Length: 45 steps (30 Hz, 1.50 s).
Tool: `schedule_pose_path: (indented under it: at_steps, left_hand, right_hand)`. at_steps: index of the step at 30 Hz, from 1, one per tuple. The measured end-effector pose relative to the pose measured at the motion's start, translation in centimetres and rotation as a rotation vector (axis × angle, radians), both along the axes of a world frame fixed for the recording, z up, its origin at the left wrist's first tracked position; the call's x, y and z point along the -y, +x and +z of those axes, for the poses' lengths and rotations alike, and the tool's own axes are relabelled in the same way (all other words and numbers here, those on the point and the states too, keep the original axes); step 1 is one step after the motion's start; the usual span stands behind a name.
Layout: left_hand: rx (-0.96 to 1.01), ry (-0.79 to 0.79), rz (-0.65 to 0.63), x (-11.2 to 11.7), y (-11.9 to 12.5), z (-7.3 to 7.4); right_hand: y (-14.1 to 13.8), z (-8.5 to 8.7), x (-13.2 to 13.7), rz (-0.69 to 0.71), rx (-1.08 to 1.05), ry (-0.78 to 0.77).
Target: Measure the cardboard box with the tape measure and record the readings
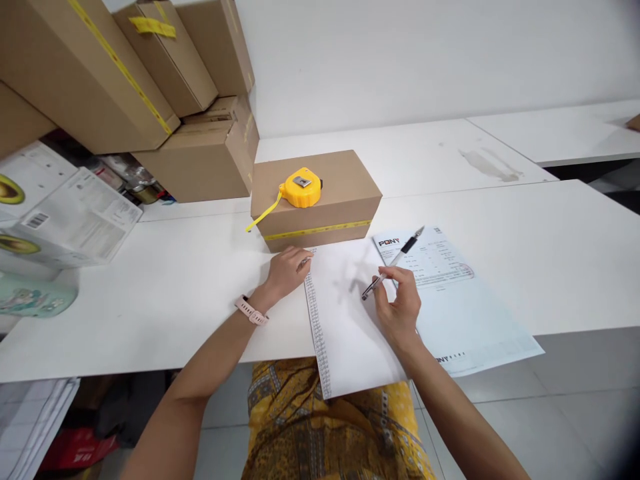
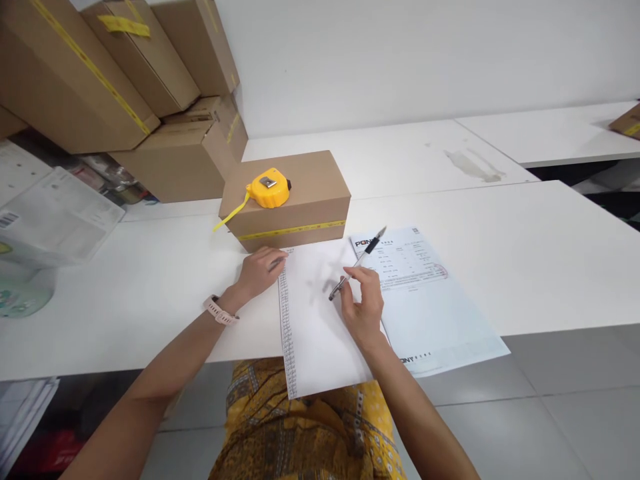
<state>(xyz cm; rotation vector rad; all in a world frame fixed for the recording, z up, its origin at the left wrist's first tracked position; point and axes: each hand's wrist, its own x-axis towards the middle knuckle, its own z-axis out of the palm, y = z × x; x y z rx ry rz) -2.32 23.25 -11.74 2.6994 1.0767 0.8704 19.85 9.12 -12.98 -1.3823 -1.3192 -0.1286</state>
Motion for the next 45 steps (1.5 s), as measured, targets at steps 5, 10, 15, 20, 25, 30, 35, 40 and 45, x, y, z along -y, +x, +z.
schedule_pose_path:
  at_steps: [5, 10, 15, 20, 25, 30, 35, 40, 45]
  left_hand:
    - [-0.049, -0.117, 0.019, -0.6, -0.2, -0.5]
    - [-0.068, -0.151, -0.028, -0.5, -0.6, -0.5]
    - [-0.103, -0.159, -0.063, -0.7, -1.3, -0.5]
    - [-0.095, -0.192, -0.097, -0.8, -1.7, -0.1]
    - [-0.116, -0.204, -0.109, -1.0, -2.1, 0.1]
    - [-0.121, -0.221, -0.12, -1.3, -2.4, -0.1]
    - [-0.088, -0.243, -0.114, -1.4, -2.4, -0.3]
    - [-0.088, -0.245, -0.117, -1.5, -2.4, -0.2]
    - [-0.082, -0.242, -0.118, -1.6, -2.4, -0.4]
  right_hand:
    - [-0.1, -0.8, 0.3, -0.152, -0.059, 0.077]
    - [-1.7, 2.3, 0.9, -0.095, -0.344, 0.061]
    - [-3.7, 6.8, -2.2, 0.476, -0.681, -0.359]
    - [-5.3, 5.0, -7.8, 0.44, -0.833, -0.489]
    - [-6.8, 2.1, -11.2, 0.432, -0.858, -0.54]
    - [-6.9, 0.5, -12.0, 0.443, -0.769, -0.516]
    - [-6.1, -0.4, -11.9, 0.417, -0.658, -0.467]
    - [-6.1, -0.1, -11.9, 0.432, -0.566, -0.549]
    - [-6.5, 0.4, -12.0, 0.319, -0.453, -0.505]
